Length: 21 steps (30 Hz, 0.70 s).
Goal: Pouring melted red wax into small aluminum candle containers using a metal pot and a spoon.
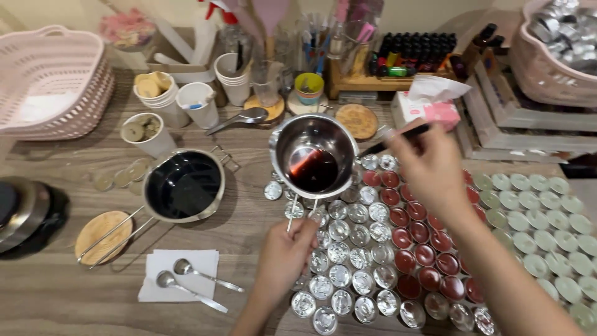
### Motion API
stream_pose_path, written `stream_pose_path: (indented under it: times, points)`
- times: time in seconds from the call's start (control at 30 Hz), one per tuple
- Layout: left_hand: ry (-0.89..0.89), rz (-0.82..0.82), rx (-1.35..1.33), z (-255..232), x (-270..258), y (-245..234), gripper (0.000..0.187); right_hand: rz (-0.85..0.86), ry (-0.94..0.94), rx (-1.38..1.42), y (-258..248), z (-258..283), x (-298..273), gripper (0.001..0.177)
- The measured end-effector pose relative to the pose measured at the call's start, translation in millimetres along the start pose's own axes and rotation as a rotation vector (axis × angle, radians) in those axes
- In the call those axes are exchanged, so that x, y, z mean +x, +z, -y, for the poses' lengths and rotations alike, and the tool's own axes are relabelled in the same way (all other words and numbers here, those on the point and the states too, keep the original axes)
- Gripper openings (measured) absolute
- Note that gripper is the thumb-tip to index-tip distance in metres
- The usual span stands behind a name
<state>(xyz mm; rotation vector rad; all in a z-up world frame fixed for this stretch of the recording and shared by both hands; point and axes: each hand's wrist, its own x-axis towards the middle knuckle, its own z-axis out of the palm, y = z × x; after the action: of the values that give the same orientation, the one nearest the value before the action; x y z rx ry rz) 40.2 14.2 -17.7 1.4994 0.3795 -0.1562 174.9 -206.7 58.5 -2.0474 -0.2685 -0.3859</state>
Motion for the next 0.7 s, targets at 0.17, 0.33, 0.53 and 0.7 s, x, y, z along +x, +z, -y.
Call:
stream_pose_path:
  times: [0.17, 0.33, 0.53, 0.7]
  points:
    - [-0.018, 0.023, -0.013, -5, -3, 1, 0.043, 0.182, -0.248, -0.330, 39, 25, -8, 0.025]
    - [0.002, 0.018, -0.007, -4, -1, -1, 0.042, 0.271, -0.083, -0.268, 65, 31, -10, 0.027]
    - [0.020, 0.032, 0.003, -12, -1, -4, 0.042, 0.291, -0.130, -0.334, 73, 36, -4, 0.031]
    - [0.035, 0.027, 0.002, -11, -1, -4, 0.042, 0.310, -0.153, -0.353, 70, 39, -1, 0.024]
